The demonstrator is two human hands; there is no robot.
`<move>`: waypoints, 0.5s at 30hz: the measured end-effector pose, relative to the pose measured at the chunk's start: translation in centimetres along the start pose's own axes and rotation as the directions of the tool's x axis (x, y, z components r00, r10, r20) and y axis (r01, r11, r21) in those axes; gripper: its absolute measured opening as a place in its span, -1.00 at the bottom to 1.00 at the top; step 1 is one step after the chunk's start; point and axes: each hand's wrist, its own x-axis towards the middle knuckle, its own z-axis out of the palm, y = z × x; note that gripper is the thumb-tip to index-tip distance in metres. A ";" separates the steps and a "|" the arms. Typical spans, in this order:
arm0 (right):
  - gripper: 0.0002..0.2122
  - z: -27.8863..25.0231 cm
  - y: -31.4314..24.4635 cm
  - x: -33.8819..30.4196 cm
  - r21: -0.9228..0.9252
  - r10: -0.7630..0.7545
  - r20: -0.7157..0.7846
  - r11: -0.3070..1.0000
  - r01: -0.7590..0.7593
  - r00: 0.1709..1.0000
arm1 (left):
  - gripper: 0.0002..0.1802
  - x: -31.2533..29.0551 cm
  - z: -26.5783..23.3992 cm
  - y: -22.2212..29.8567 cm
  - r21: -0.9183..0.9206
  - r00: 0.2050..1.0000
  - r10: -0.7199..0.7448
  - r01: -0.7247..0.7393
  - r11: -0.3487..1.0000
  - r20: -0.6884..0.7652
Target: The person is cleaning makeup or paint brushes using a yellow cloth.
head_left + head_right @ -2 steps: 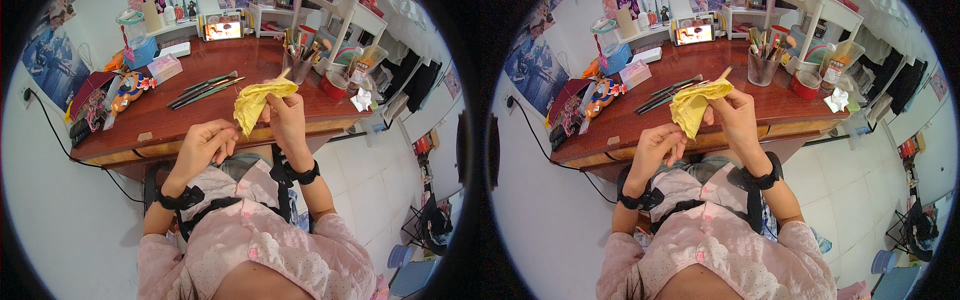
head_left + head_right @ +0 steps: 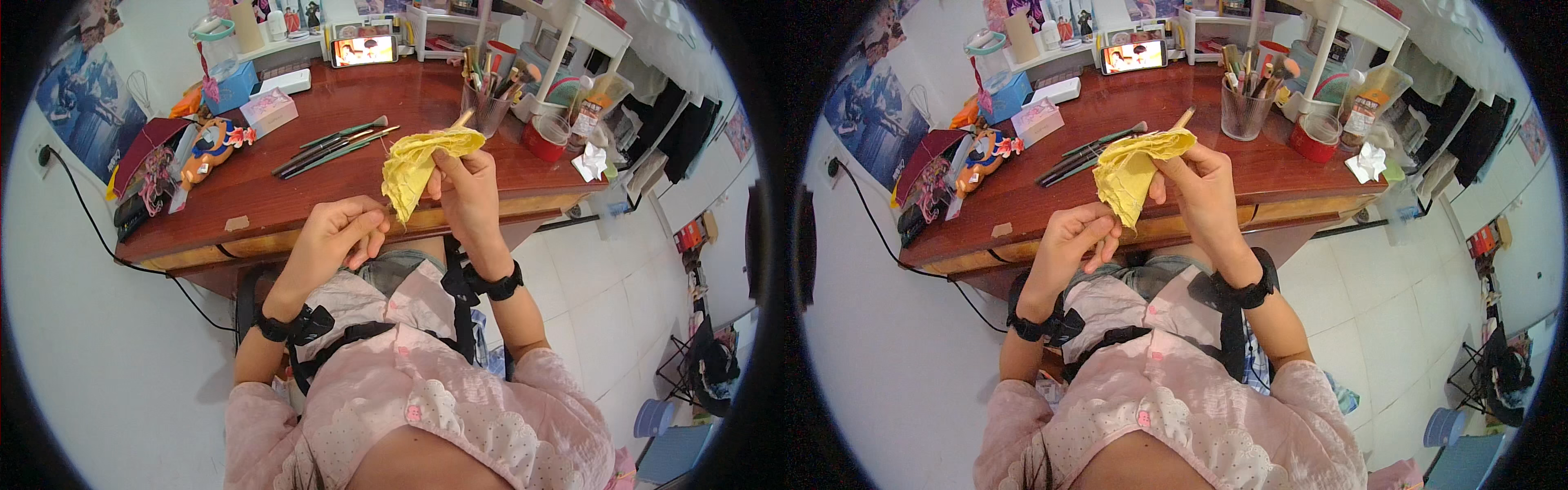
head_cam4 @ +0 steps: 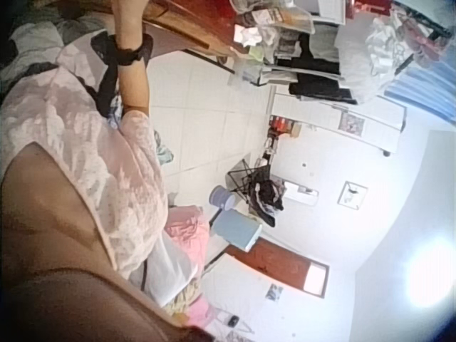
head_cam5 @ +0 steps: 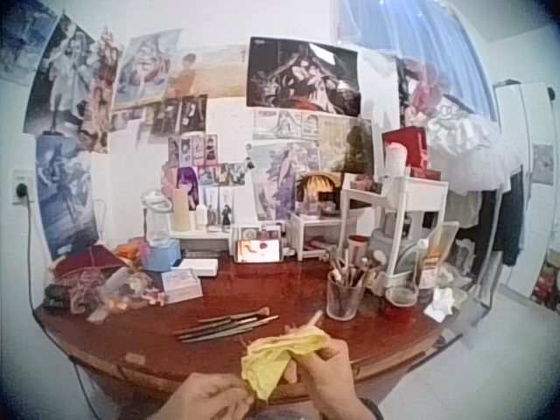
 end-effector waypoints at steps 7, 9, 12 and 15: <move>-0.87 0.1 -0.1 0.2 -0.119 -0.091 -0.069 0.989 0.083 0.993 | -0.84 0.2 1.3 -0.2 0.261 0.963 0.165 -0.106 0.960 -0.213; -0.87 0.2 -0.1 0.2 -0.116 -0.075 -0.064 0.991 0.067 0.995 | -0.84 0.1 1.1 -0.3 0.298 0.966 0.150 -0.083 0.951 -0.210; -0.86 0.4 -0.1 0.1 -0.116 -0.050 -0.055 0.992 0.044 0.997 | -0.84 0.0 1.1 -0.4 0.297 0.972 0.122 -0.058 0.953 -0.201; -0.84 0.3 -0.1 0.1 -0.080 -0.011 -0.034 0.997 0.008 0.999 | -0.82 0.0 1.0 -0.1 0.157 0.990 0.045 -0.023 0.987 -0.136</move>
